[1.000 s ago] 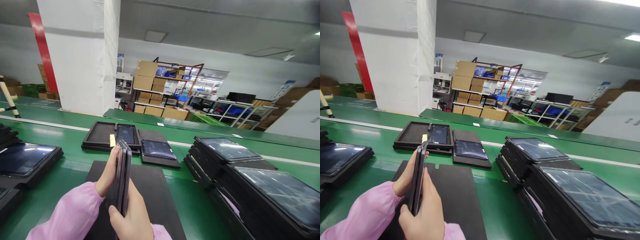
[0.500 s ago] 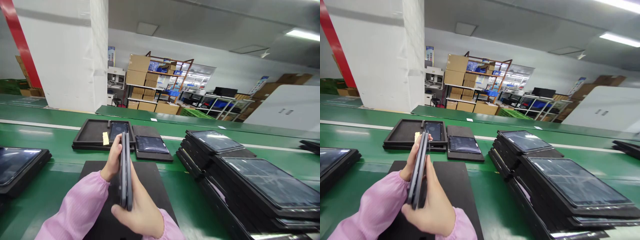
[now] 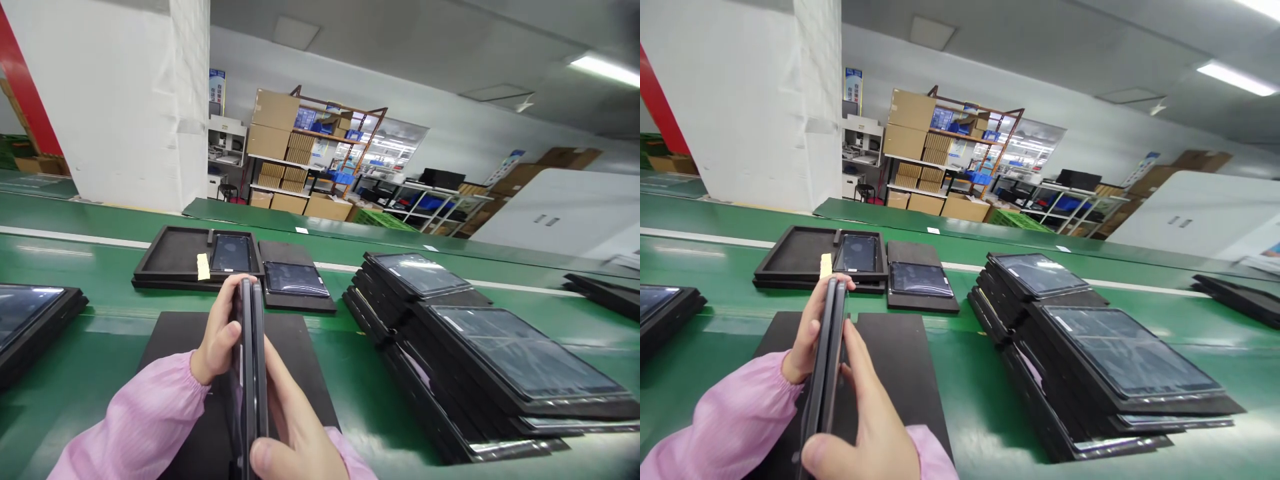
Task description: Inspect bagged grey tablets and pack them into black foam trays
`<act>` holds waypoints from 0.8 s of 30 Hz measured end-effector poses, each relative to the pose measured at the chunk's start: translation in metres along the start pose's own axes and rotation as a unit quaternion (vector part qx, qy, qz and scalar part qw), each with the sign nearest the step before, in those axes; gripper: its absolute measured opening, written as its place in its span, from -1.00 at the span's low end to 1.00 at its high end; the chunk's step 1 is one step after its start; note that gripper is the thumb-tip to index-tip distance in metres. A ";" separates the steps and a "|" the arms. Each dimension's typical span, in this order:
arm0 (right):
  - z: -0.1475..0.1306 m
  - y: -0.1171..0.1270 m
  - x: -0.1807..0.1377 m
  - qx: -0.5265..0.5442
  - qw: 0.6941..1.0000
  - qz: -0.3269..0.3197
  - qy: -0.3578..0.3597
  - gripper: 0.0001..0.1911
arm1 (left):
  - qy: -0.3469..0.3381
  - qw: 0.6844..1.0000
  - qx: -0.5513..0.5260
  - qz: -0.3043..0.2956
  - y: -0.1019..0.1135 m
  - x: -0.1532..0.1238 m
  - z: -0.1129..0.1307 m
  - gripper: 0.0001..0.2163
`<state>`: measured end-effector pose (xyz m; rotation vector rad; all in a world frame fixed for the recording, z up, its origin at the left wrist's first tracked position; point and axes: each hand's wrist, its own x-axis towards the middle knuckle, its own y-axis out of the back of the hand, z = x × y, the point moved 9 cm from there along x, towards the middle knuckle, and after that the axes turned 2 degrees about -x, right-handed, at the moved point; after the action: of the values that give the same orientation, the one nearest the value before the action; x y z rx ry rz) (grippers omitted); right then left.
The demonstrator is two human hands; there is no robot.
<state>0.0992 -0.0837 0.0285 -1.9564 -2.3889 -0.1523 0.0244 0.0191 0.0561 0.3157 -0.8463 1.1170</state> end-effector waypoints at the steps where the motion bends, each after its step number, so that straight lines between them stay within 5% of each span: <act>1: 0.002 -0.001 -0.002 0.011 1.000 -0.003 -0.004 0.14 | -0.002 1.000 0.005 -0.003 -0.001 -0.001 0.002 -0.44; 24: 0.001 -0.008 -0.013 0.001 1.000 -0.026 0.014 0.09 | -0.042 0.997 0.024 -0.052 -0.018 -0.014 0.030 -0.42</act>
<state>0.0941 -0.0974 0.0257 -1.8790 -2.4221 -0.1773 0.0247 -0.0163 0.0692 0.4453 -0.8686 1.0346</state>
